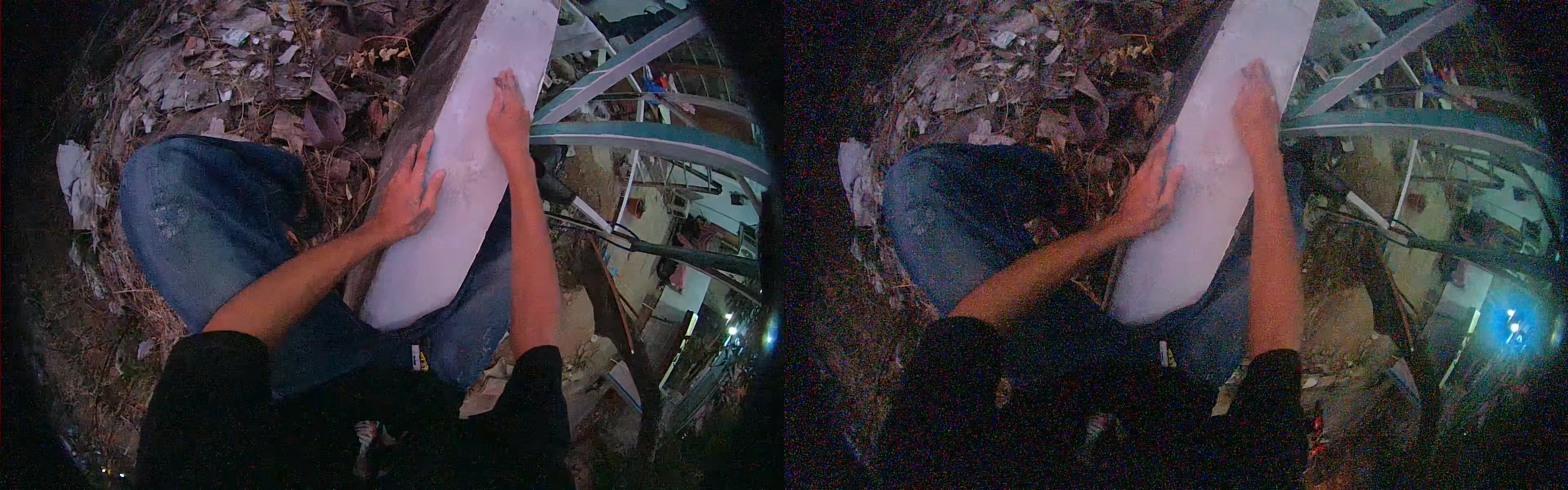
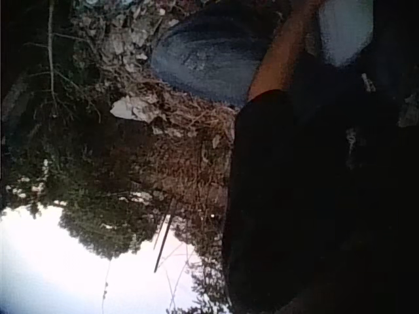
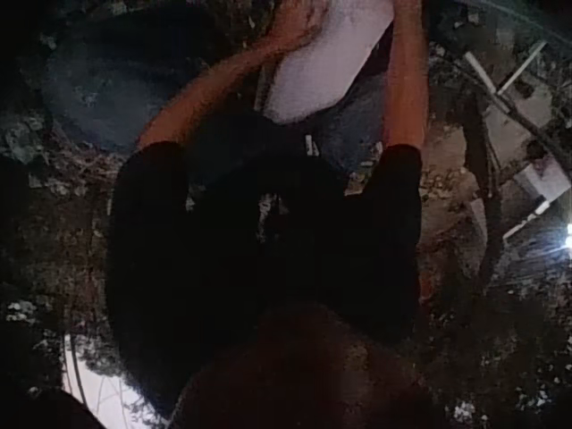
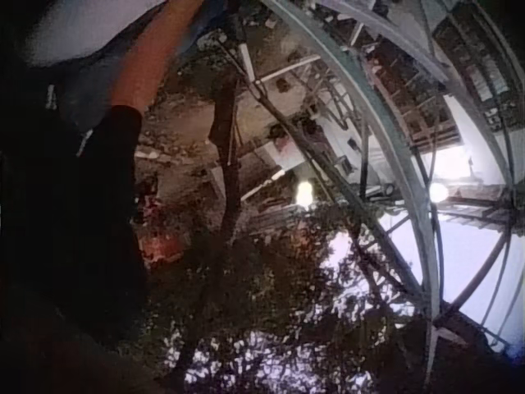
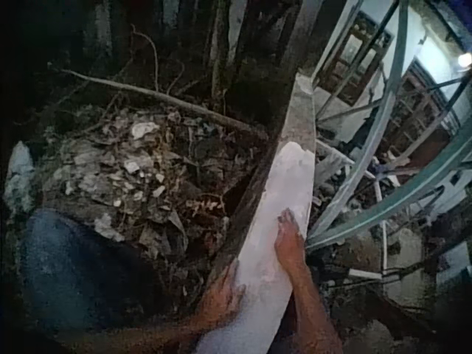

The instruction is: Sand the top edge of a concrete wall to smooth the surface.

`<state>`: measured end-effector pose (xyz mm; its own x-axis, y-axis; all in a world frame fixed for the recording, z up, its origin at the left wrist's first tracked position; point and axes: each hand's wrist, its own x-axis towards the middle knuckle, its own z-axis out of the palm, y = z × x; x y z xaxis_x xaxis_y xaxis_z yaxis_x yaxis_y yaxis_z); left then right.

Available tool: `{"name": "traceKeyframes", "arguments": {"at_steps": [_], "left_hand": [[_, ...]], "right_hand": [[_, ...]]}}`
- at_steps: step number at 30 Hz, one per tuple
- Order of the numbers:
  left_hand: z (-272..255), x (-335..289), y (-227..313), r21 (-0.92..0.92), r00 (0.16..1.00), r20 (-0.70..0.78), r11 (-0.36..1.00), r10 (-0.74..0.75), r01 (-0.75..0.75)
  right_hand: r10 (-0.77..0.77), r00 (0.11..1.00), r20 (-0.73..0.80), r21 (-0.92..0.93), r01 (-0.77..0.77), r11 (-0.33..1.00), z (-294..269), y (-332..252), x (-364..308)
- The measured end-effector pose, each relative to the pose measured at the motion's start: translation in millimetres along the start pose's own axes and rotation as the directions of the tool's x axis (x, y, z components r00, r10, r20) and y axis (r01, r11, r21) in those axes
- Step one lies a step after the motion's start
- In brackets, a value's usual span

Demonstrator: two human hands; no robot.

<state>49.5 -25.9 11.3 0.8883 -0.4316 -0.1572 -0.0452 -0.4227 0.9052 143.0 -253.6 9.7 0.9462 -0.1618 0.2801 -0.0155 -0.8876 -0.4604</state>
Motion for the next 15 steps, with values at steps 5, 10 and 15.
{"name": "traceKeyframes", "arguments": {"at_steps": [5,10,15], "left_hand": [[-1,-2,-3,-0.023,1.000,0.007,1.000,-0.015,0.015],[1,-1,-1,0.011,1.000,-0.003,1.000,-0.009,0.009],[2,-2,-9,-0.033,0.996,-0.062,0.998,0.060,-0.063]], "right_hand": [[-0.035,0.999,0.000,0.023,0.035,0.999,3,-10,-7],[-0.051,0.999,0.000,-0.086,0.051,0.995,6,-25,-37],[-0.022,0.999,0.044,0.048,0.020,0.999,1,-51,-74]]}}
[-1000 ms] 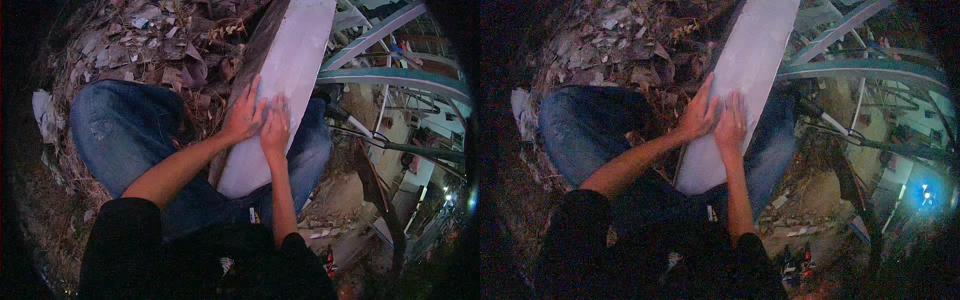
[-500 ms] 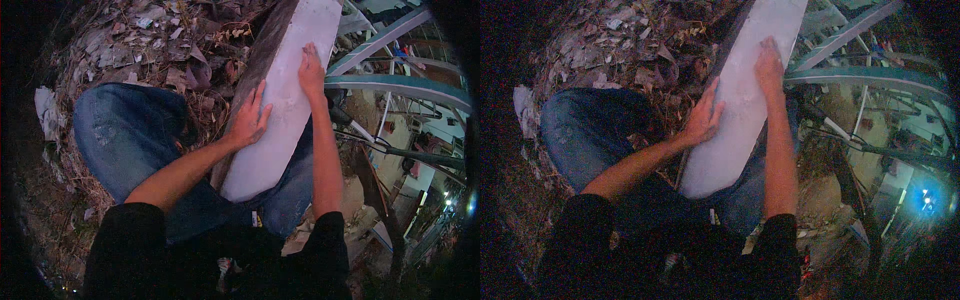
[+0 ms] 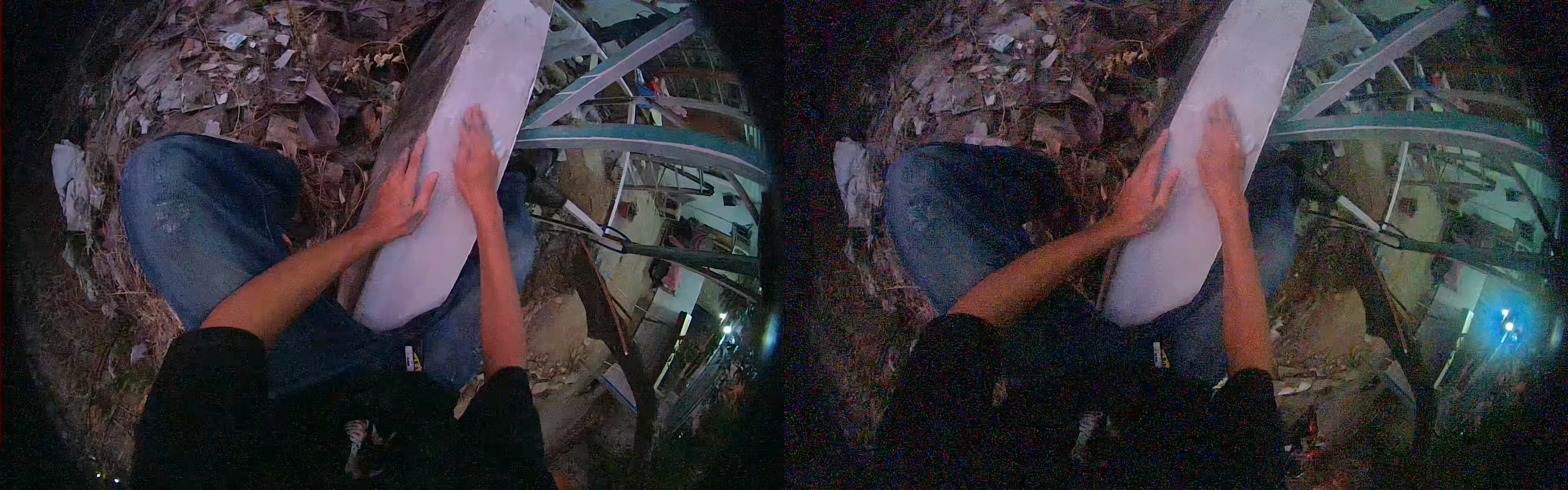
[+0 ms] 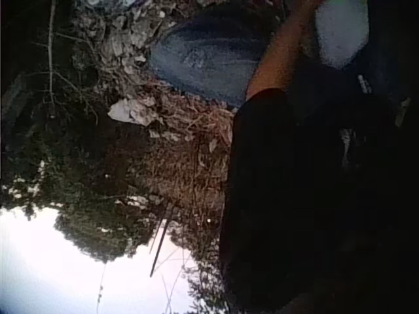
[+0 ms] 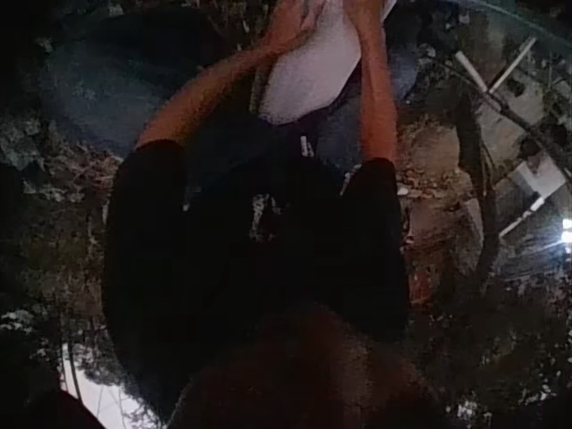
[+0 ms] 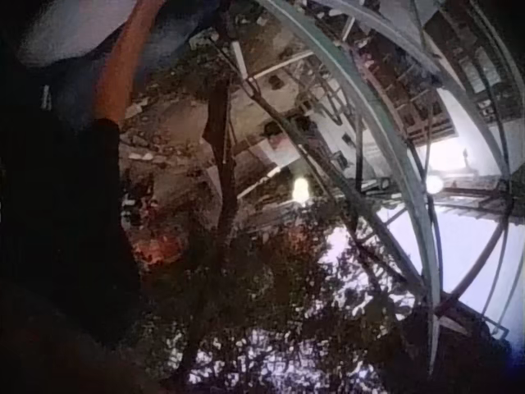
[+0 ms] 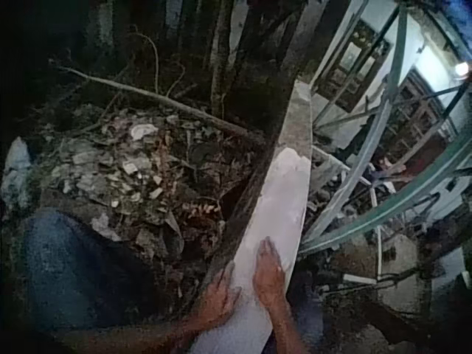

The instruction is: Sand the top edge of a concrete wall to smooth the surface.

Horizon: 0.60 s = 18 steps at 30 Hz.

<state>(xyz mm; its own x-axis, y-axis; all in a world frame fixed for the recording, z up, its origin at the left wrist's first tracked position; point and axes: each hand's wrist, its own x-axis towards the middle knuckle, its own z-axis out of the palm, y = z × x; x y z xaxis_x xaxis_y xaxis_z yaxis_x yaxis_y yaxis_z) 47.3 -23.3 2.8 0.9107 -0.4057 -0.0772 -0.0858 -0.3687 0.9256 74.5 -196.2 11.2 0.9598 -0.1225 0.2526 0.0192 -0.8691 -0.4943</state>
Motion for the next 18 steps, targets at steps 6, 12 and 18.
{"name": "traceKeyframes", "arguments": {"at_steps": [6,12,18], "left_hand": [[1,2,-1,0.039,0.997,0.060,0.998,-0.042,0.040],[2,1,-5,-0.037,0.998,-0.011,0.997,0.063,-0.064],[1,3,0,0.014,0.998,-0.019,0.998,0.054,-0.054]], "right_hand": [[0.004,0.996,0.088,0.040,-0.008,0.999,-5,-30,-40],[-0.018,0.995,0.099,0.005,0.018,1.000,-4,-42,-69],[-0.017,0.999,0.041,-0.058,0.019,0.998,-3,-11,-31]]}}
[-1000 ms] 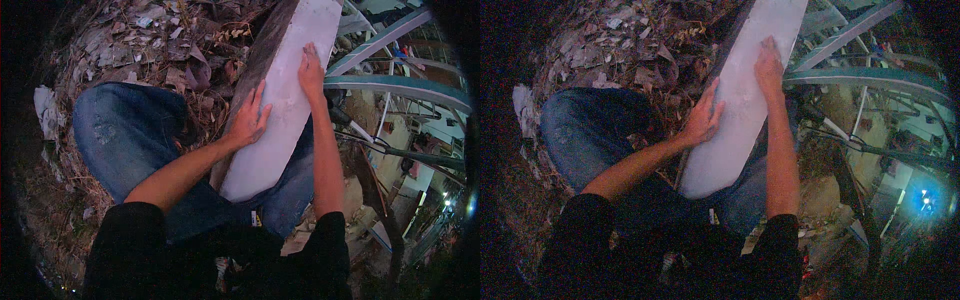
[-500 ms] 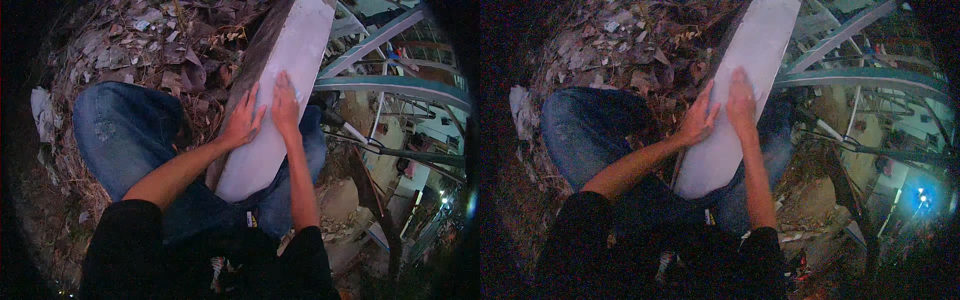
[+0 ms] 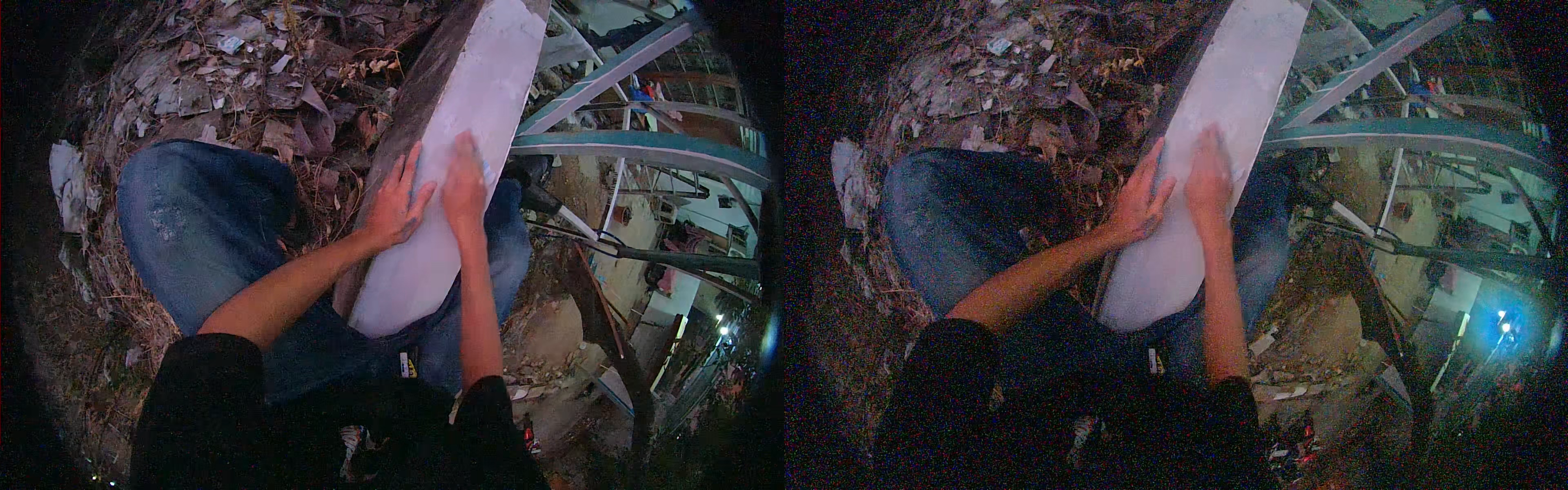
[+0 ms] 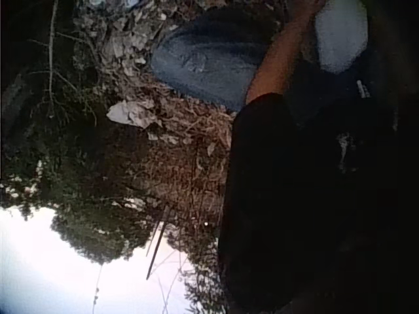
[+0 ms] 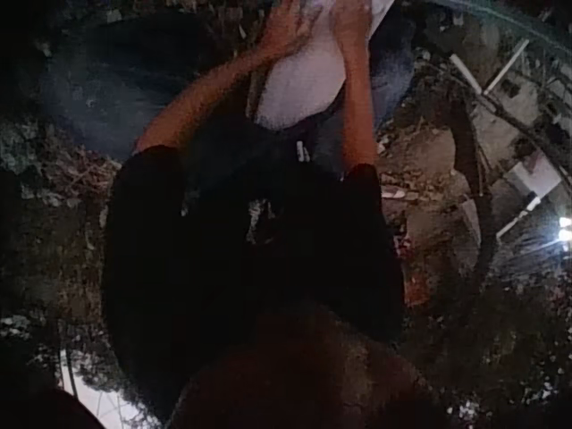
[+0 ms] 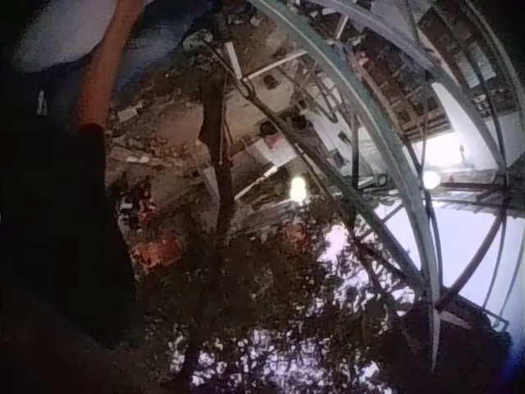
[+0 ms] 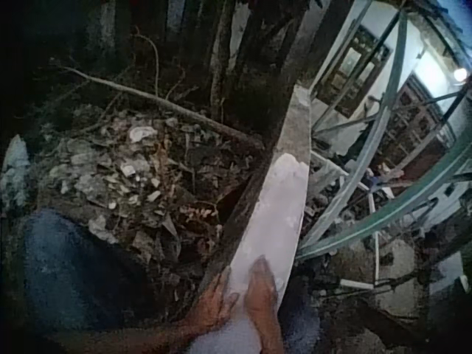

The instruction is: Sand the top edge of a concrete wall to smooth the surface.

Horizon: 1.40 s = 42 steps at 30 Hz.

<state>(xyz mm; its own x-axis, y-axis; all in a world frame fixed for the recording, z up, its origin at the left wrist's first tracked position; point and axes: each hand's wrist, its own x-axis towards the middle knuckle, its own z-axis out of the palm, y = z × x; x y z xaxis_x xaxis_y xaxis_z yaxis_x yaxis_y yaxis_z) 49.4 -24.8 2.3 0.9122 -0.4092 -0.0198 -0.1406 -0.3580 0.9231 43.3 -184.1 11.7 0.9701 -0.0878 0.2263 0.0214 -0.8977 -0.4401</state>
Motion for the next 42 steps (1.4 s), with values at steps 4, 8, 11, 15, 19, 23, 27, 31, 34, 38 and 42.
{"name": "traceKeyframes", "arguments": {"at_steps": [4,8,11,15,19,23,27,31,34,38,42], "left_hand": [[-3,0,13,0.003,0.990,0.086,0.994,-0.112,0.113],[-1,-1,1,-0.028,1.000,-0.006,0.999,0.021,-0.021],[1,-3,0,-0.013,1.000,-0.010,1.000,0.006,-0.006],[1,-2,0,-0.006,1.000,0.014,1.000,-0.026,0.026],[-1,-1,4,-0.014,0.999,0.017,1.000,-0.027,0.027],[2,-2,2,0.012,1.000,0.006,1.000,-0.002,0.002],[1,-3,-6,-0.016,0.999,-0.033,0.999,0.030,-0.030],[2,-2,0,-0.006,0.999,0.022,0.999,-0.037,0.037],[-1,-2,2,0.020,0.997,0.031,0.998,-0.064,0.063],[0,0,4,-0.024,1.000,0.007,1.000,0.003,-0.002],[2,-2,0,-0.004,1.000,-0.001,1.000,0.022,-0.022]], "right_hand": [[0.082,0.992,-0.094,-0.057,-0.088,0.994,-7,28,36],[-0.175,0.984,-0.029,-0.152,0.169,0.974,15,27,24],[-0.046,0.999,0.027,-0.082,0.048,0.995,-4,37,26],[-0.074,0.997,0.012,-0.068,0.074,0.995,2,18,22],[-0.133,0.982,0.132,0.020,0.131,0.991,-3,12,24],[0.062,0.996,-0.067,0.063,-0.058,0.996,4,8,23],[0.090,0.995,0.029,0.306,-0.095,0.947,-3,-4,-2],[0.406,0.801,-0.439,0.344,-0.267,0.900,-29,28,-30],[0.490,0.685,-0.539,0.336,-0.358,0.871,-39,35,-64],[0.551,0.650,-0.523,0.366,-0.413,0.834,-49,46,-99],[0.557,0.626,-0.546,0.368,-0.418,0.831,-51,47,-109]]}}
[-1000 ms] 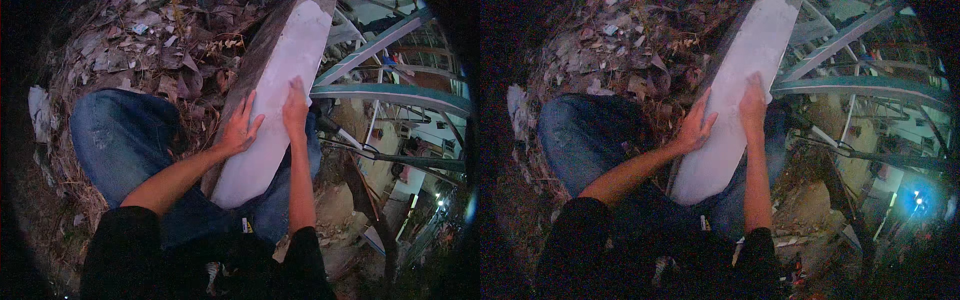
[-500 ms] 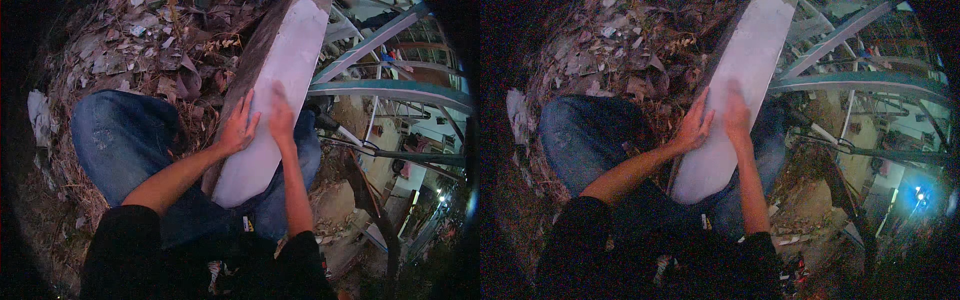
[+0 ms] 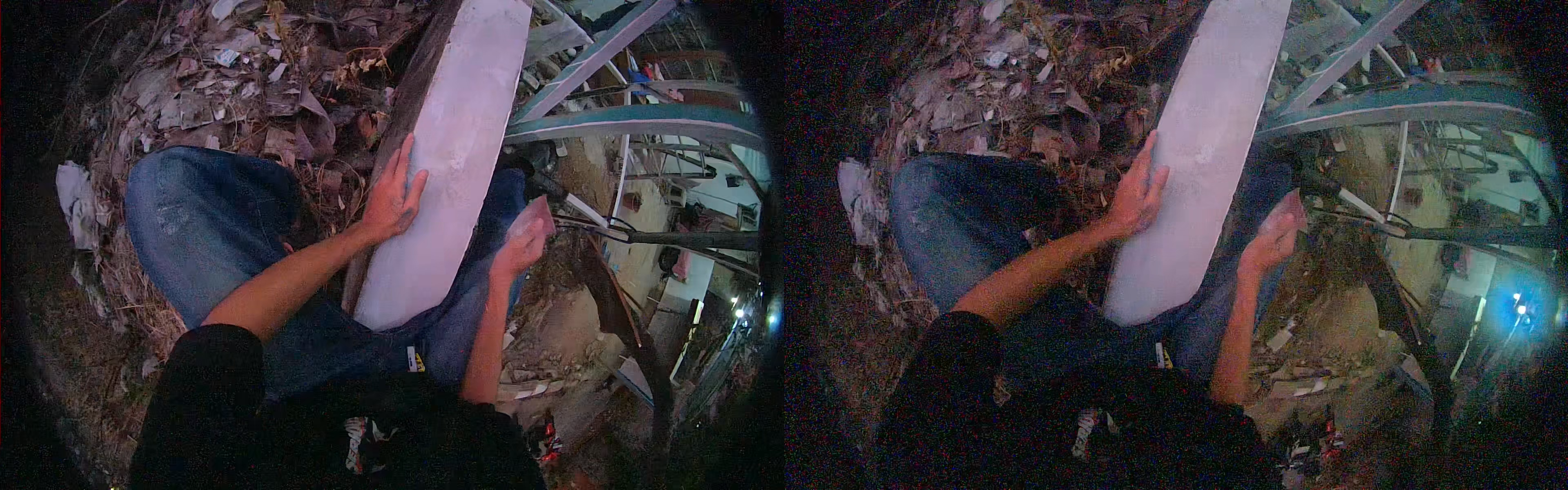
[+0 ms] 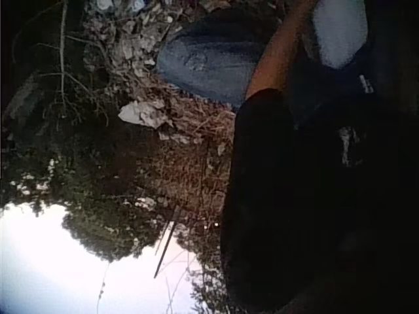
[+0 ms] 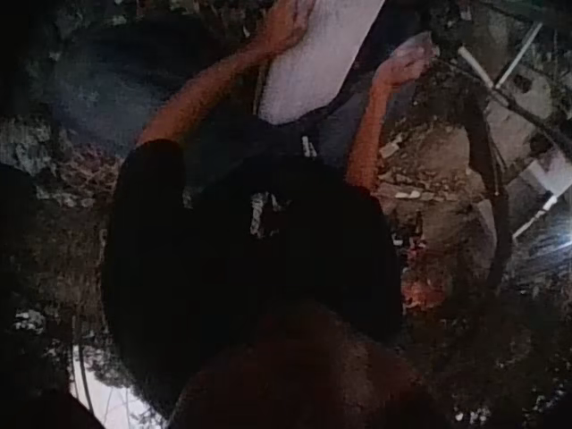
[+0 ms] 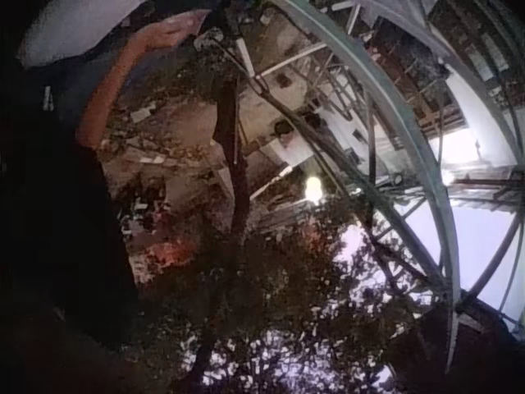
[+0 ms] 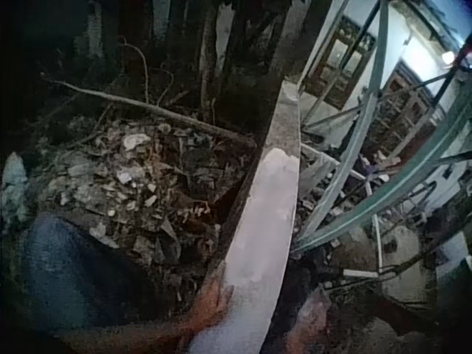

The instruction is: Sand the top edge of a concrete wall to smooth the surface.

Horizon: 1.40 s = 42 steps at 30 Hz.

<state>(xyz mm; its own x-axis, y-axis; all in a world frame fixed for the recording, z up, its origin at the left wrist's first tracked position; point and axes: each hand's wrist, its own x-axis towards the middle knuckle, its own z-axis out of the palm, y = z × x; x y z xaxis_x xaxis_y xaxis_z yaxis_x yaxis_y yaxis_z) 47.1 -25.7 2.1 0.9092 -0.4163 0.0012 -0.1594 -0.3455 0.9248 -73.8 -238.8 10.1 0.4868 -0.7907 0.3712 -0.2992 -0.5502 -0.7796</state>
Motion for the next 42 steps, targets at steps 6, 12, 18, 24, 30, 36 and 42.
{"name": "traceKeyframes", "arguments": {"at_steps": [6,12,18,24,30,36,42], "left_hand": [[0,1,2,-0.027,1.000,-0.012,1.000,0.010,-0.010],[1,4,3,-0.037,0.998,0.036,0.998,-0.048,0.049],[6,-6,-12,-0.037,0.990,-0.030,0.990,-0.140,0.139],[4,-3,0,0.006,0.972,-0.033,0.973,-0.231,0.231],[3,0,-4,-0.011,0.981,0.013,0.981,-0.193,0.193],[8,0,-5,0.016,0.977,-0.022,0.977,-0.214,0.215],[9,-1,-12,-0.012,0.987,-0.032,0.988,-0.155,0.155]], "right_hand": [[0.016,0.998,-0.065,0.104,-0.009,0.995,4,-22,6],[0.156,0.910,0.385,0.110,-0.213,0.971,30,-124,-145],[0.372,0.787,0.492,0.239,-0.533,0.812,34,-161,-146],[0.679,0.628,0.381,0.472,-0.763,0.441,6,-121,-114],[0.663,0.631,0.402,0.440,-0.769,0.464,-3,-120,-104],[0.679,0.592,0.434,0.540,-0.774,0.331,-5,-121,-107],[0.674,0.551,0.493,0.539,-0.801,0.261,-7,-117,-107]]}}
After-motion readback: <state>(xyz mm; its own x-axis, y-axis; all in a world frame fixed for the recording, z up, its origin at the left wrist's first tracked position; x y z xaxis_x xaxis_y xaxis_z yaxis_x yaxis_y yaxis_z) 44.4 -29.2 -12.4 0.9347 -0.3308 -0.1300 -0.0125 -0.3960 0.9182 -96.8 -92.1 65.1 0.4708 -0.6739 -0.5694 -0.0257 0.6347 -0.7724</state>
